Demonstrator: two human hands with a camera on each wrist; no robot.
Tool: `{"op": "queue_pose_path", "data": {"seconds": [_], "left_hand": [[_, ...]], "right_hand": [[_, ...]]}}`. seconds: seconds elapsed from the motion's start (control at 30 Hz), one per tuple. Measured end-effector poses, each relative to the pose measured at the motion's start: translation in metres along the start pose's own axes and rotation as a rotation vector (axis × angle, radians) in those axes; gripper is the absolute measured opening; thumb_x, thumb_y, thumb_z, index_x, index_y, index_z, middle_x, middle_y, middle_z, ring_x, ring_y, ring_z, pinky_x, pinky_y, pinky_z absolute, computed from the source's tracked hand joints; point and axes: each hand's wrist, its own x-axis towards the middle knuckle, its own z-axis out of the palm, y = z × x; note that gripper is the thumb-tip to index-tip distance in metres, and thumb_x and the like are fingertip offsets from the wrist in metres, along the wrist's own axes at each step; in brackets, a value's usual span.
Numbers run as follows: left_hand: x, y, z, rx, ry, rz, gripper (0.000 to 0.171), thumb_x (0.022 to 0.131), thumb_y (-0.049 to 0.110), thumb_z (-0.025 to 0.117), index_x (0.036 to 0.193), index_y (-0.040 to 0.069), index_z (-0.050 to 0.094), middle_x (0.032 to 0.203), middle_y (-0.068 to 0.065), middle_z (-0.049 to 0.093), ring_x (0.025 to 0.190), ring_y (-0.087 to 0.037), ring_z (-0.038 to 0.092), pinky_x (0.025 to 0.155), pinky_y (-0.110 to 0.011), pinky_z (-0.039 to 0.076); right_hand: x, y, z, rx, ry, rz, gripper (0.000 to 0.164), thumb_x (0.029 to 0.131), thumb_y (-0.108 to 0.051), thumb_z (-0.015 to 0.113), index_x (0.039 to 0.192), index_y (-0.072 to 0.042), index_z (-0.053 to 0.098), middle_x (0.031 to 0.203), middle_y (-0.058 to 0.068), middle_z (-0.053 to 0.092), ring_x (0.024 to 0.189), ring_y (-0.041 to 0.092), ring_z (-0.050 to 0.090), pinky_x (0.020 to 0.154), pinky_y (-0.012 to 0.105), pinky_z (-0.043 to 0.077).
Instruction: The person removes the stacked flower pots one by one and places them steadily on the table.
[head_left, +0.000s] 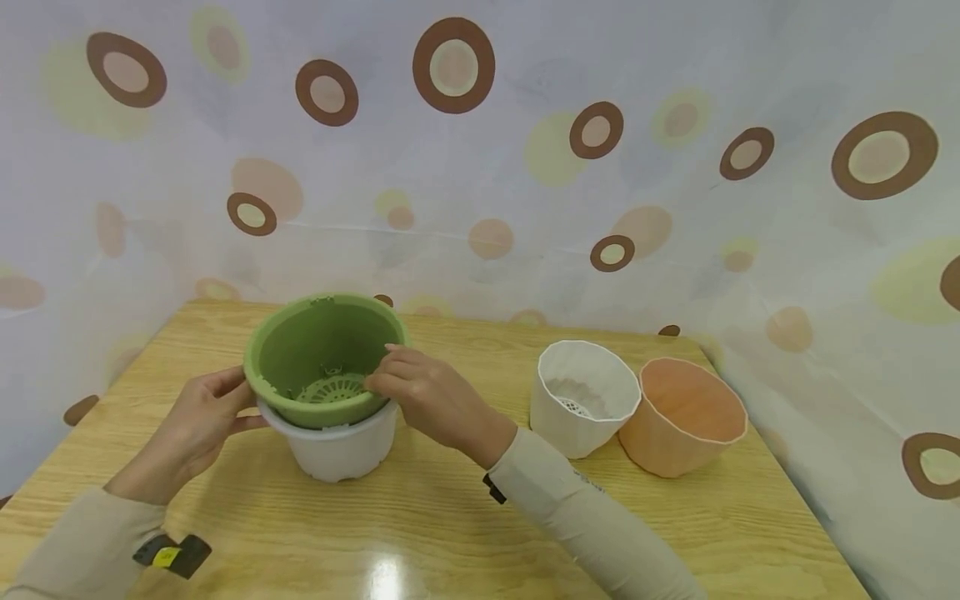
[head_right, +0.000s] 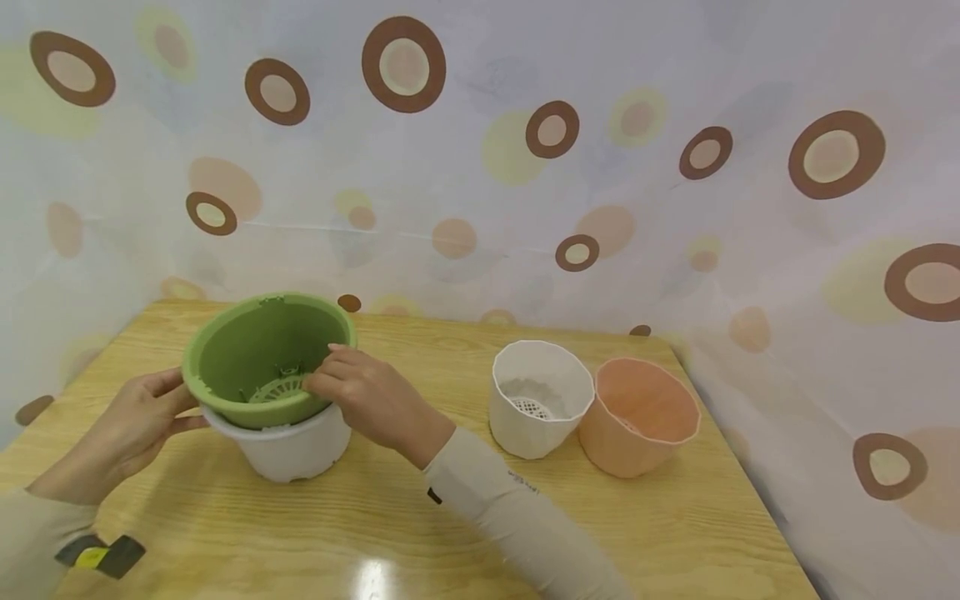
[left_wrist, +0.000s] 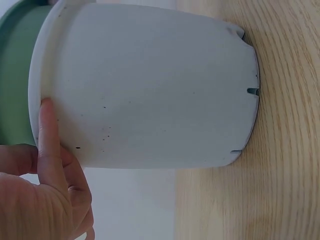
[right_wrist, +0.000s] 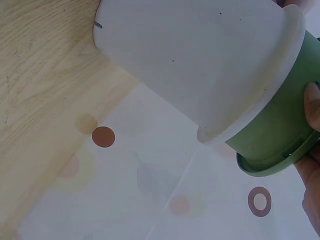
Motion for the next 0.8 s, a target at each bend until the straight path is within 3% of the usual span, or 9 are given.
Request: {"op": "queue_pose_path", "data": {"seconds": [0.57, 0.8], "left_hand": [[0.001, -0.001, 0.001, -0.032, -0.013, 0.002, 0.065, 0.102, 0.027, 0.048, 0.146, -0.012, 0.020, 0.111, 0.016, 0.055, 0.094, -0.002, 0.061, 0.082, -0.026, 0.058], [0.000, -0.001, 0.000, -0.073, -0.028, 0.008, 0.068, 0.101, 0.028, 0.050, 0.145, -0.014, 0.020, 0.111, 0.016, 0.057, 0.096, -0.003, 0.062, 0.082, -0.027, 0.058]], "right_hand": [[0.012, 0.002, -0.025, -0.040, 0.021, -0.020, 0.033, 0.083, 0.018, 0.055, 0.093, -0.008, 0.072, 0.091, -0.001, 0.069, 0.092, 0.010, 0.063, 0.111, 0.022, 0.035], [0.016, 0.003, -0.038, -0.040, 0.078, -0.024, 0.031, 0.083, 0.018, 0.056, 0.091, -0.007, 0.071, 0.089, 0.000, 0.070, 0.091, 0.012, 0.063, 0.111, 0.022, 0.036]]}}
